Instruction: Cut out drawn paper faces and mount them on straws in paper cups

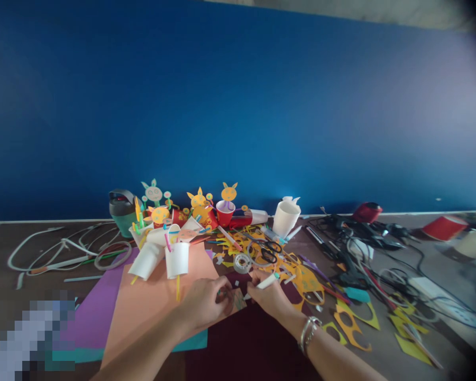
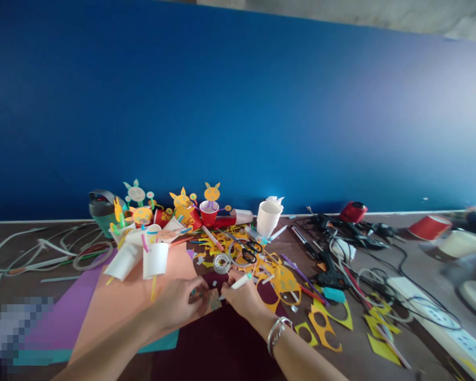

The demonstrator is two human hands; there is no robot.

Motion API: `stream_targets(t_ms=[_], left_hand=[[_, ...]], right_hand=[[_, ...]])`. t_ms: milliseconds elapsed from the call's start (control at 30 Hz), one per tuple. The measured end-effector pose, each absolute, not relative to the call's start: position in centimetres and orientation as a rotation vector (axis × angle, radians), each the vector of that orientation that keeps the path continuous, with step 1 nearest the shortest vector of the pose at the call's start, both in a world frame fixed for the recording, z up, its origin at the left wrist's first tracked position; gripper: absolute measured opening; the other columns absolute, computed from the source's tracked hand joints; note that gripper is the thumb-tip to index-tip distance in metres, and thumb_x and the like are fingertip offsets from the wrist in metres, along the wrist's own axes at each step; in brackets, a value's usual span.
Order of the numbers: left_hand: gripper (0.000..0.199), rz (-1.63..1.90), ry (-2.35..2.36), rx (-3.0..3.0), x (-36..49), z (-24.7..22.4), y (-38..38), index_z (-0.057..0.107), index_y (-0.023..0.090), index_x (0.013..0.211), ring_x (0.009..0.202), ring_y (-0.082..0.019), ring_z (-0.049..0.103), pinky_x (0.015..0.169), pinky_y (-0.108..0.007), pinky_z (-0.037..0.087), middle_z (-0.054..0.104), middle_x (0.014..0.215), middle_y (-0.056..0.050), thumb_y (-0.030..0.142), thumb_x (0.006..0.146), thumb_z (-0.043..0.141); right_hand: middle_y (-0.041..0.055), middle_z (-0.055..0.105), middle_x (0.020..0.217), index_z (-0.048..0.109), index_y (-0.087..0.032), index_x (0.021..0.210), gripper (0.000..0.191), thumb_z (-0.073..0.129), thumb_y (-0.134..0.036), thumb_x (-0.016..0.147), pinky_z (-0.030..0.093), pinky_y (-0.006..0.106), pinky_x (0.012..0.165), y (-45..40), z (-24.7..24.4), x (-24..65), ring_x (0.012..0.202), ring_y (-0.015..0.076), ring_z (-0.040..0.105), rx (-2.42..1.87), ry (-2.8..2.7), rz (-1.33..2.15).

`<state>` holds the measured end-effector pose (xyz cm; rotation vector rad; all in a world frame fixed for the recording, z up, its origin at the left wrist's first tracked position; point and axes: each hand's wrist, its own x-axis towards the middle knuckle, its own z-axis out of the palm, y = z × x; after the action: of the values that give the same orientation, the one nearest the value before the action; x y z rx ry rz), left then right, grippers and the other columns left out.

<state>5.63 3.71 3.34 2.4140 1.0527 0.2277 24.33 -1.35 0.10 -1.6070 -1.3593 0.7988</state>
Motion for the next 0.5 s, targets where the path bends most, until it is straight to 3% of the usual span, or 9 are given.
stream_targets(t_ms=[500], left_hand=[[0.02,0.254,1.054,2.429,5.62,2.78,3.78,0.063,0.027,0.095,0.069,-0.019,0.065,0.057,-0.024,0.036,0.071,0.075,-0.001,0.032,0.081,0.05]], right_hand=[[-0.0075,0.042,0.038,0.036,-0.022,0.05,0.018,0.047,-0.017,0.063,0.025,0.019,0.038,-1.61,0.33,24.38,0.036,0.0088,0.041,-1.61,-1.346,0.917]])
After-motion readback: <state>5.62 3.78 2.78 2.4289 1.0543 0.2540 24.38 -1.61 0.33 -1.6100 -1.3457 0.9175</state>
